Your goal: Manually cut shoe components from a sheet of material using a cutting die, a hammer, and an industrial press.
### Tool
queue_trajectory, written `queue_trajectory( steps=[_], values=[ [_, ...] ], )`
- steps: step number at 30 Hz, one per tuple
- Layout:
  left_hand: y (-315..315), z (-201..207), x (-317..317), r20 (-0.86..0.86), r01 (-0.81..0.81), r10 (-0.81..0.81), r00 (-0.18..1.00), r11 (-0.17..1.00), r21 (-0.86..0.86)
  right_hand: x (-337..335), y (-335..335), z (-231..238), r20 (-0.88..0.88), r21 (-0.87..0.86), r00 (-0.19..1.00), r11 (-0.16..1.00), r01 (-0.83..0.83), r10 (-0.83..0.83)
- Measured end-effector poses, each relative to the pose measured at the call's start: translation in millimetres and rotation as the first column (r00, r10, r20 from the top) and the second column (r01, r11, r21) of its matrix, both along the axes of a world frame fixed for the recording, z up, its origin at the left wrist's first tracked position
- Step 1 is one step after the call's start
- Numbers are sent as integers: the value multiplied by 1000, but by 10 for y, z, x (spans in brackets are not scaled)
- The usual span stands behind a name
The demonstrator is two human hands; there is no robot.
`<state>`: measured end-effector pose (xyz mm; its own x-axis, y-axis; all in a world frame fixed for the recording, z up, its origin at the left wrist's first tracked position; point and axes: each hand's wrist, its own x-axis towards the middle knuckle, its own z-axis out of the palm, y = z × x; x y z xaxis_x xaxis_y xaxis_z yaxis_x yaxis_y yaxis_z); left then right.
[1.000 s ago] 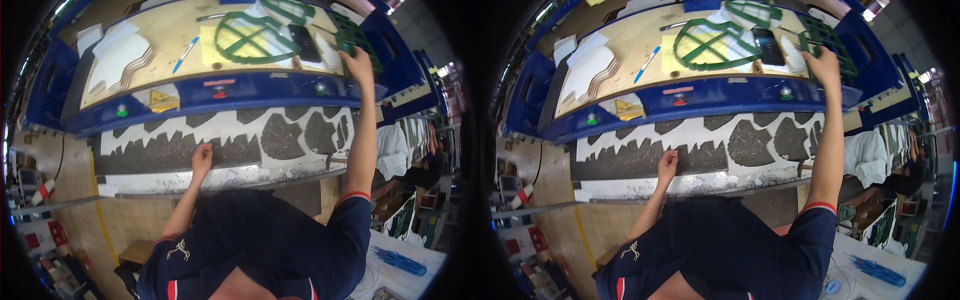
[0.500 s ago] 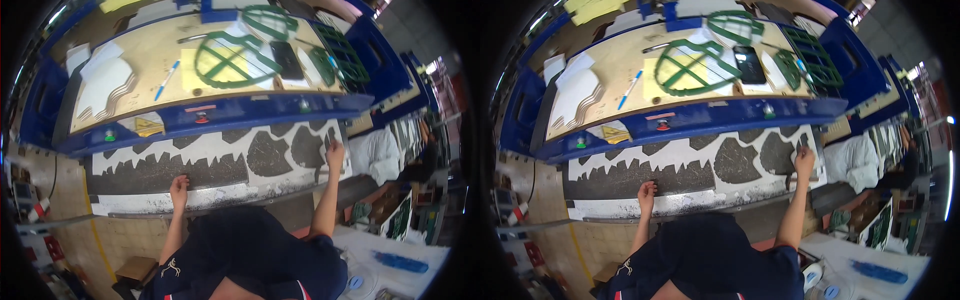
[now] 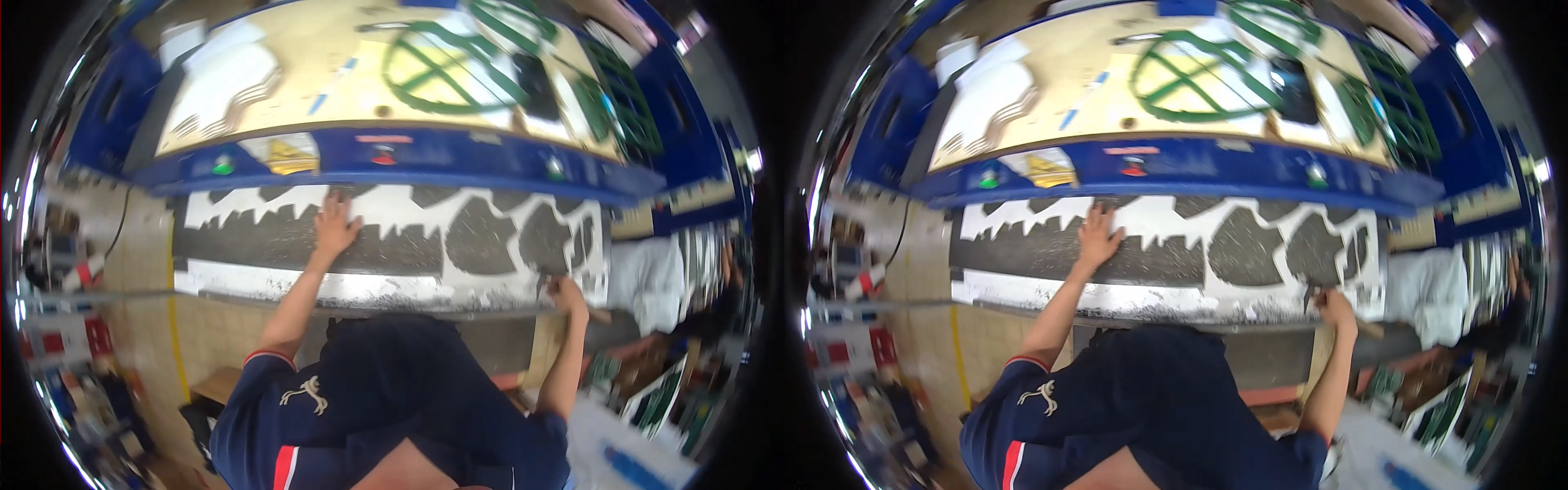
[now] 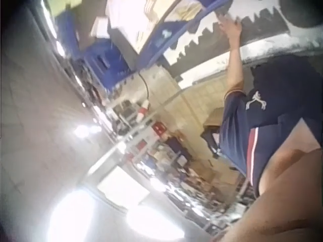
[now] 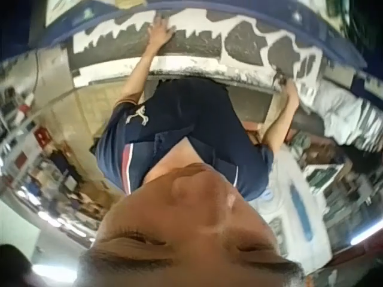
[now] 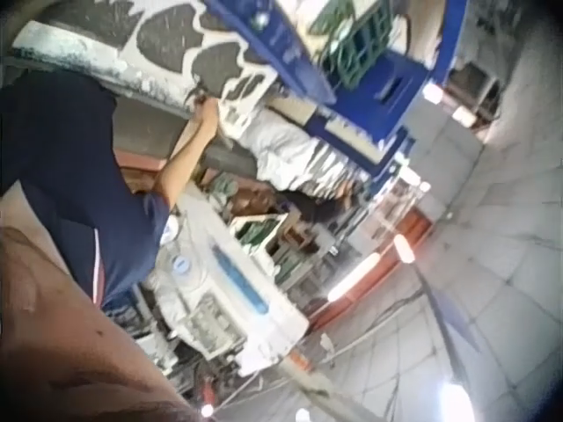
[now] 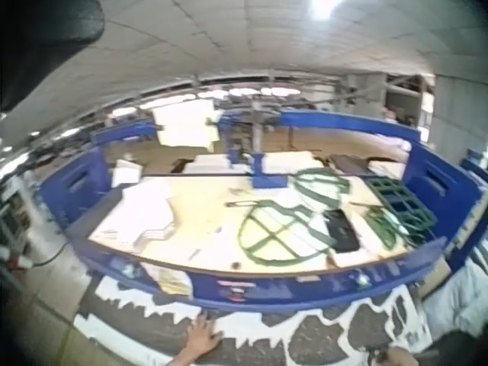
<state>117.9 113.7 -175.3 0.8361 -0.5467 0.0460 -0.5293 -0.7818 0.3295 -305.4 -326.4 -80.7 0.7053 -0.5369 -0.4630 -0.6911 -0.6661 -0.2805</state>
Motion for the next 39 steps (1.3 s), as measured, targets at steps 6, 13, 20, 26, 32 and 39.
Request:
queue_trajectory(
  steps=[6, 13, 20, 26, 32, 39],
  values=[
    [-235, 144, -92, 183, -46, 58, 981, 996, -71, 1584, 1291, 1833, 497, 165, 855, 951, -262, 150],
    [-208, 67, 213, 119, 15, 2, 993, 989, -146, 3742, 2113, 2523, 661, -241, 569, 856, -457, 489],
    [-293, 147, 117, 89, -7, 16, 996, 995, -96, 4452, 2287, 2443, 320, -466, 747, 783, -411, 583],
    [-401, 315, 360, -88, -22, 36, 995, 987, 159, 3424, 2595, 2142, 694, -566, 284, 745, -352, 661],
    [-439, 214, 613, -113, 227, -208, 972, 956, 188, 2298, 1923, 66, 370, 142, 894, 935, -324, 254],
    [-117, 518, 745, -75, 416, -409, 909, 897, 149, 1970, 514, -818, 317, -480, 944, 873, 80, 87]
  ],
)
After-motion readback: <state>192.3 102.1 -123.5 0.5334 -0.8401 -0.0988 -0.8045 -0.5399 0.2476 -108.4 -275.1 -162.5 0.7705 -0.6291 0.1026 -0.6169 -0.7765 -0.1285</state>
